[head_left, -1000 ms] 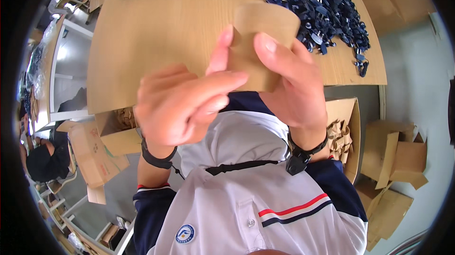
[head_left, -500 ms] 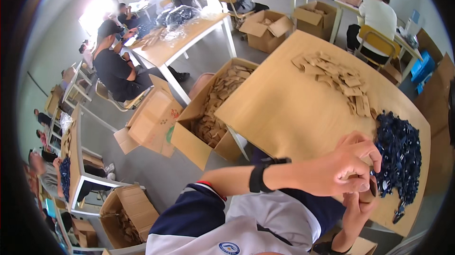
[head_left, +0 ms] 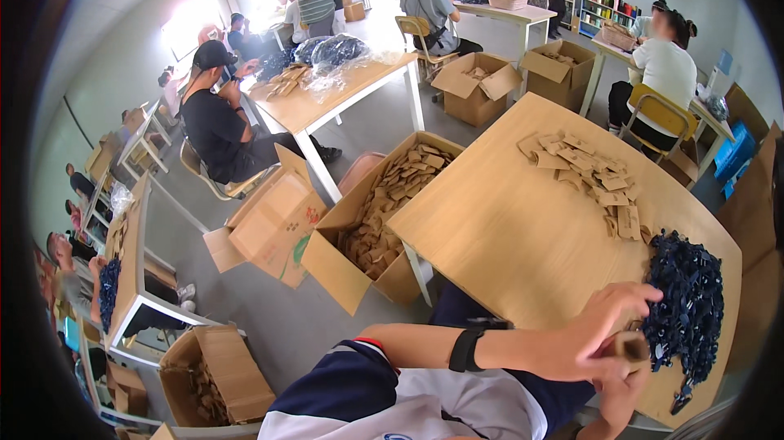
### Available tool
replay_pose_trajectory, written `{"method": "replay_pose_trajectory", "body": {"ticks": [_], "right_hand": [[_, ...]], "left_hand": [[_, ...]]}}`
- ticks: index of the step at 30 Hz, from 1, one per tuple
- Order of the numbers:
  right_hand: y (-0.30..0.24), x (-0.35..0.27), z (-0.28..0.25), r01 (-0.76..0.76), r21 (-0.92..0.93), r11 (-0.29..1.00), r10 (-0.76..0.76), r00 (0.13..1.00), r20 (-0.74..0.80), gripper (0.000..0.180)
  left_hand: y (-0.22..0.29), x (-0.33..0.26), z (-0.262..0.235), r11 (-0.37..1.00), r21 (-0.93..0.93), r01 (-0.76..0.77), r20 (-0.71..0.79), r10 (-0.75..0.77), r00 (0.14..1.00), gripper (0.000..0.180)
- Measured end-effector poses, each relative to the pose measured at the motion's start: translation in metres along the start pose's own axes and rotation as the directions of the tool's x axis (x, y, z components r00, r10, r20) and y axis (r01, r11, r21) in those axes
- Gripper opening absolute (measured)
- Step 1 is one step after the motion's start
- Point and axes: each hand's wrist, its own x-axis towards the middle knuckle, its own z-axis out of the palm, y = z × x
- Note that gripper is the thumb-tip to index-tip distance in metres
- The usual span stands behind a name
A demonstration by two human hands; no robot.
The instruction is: Assembling blue electronic components and inserting them into cardboard tubes.
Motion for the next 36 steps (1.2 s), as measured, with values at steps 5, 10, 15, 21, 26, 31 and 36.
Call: {"method": "replay_pose_trajectory", "body": {"ticks": [5,10,15,21,26,31,36], "right_hand": [[0.023,0.005,0.007,0.133,-0.006,0.991,-0.127,0.931,-0.341,0.050],[0.044,0.012,0.009,0.304,-0.098,0.947,-0.318,0.865,-0.388,0.044],[0.024,0.005,0.002,0.201,-0.110,0.973,-0.228,0.893,-0.388,0.046],[-0.028,-0.011,0.007,0.071,-0.219,0.973,-0.107,0.981,-0.161,0.030],[0.013,-0.004,-0.010,0.176,-0.551,0.816,-0.373,0.888,-0.268,0.022],[-0.026,0.009,0.007,0.443,-0.892,0.095,-0.760,0.611,0.222,0.009],[-0.023,0.014,-0.018,0.461,-0.857,0.230,-0.509,0.808,0.298,0.028]], "left_hand": [[0.005,0.000,0.002,0.621,0.610,-0.493,0.309,0.387,0.869,0.051],[0.003,-0.003,0.011,0.515,0.713,-0.476,0.314,0.372,0.873,0.042],[0.007,0.000,-0.001,0.638,0.610,-0.470,0.252,0.405,0.879,0.046],[0.012,0.007,-0.032,0.992,-0.028,0.120,0.565,-0.083,0.821,0.064],[-0.006,0.015,-0.020,0.940,0.288,-0.183,0.122,0.154,0.981,0.041],[0.023,0.030,-0.024,0.953,0.240,0.186,0.205,-0.237,0.950,0.015],[0.020,0.027,-0.022,0.931,-0.091,0.352,0.209,-0.328,0.921,0.012]]}}
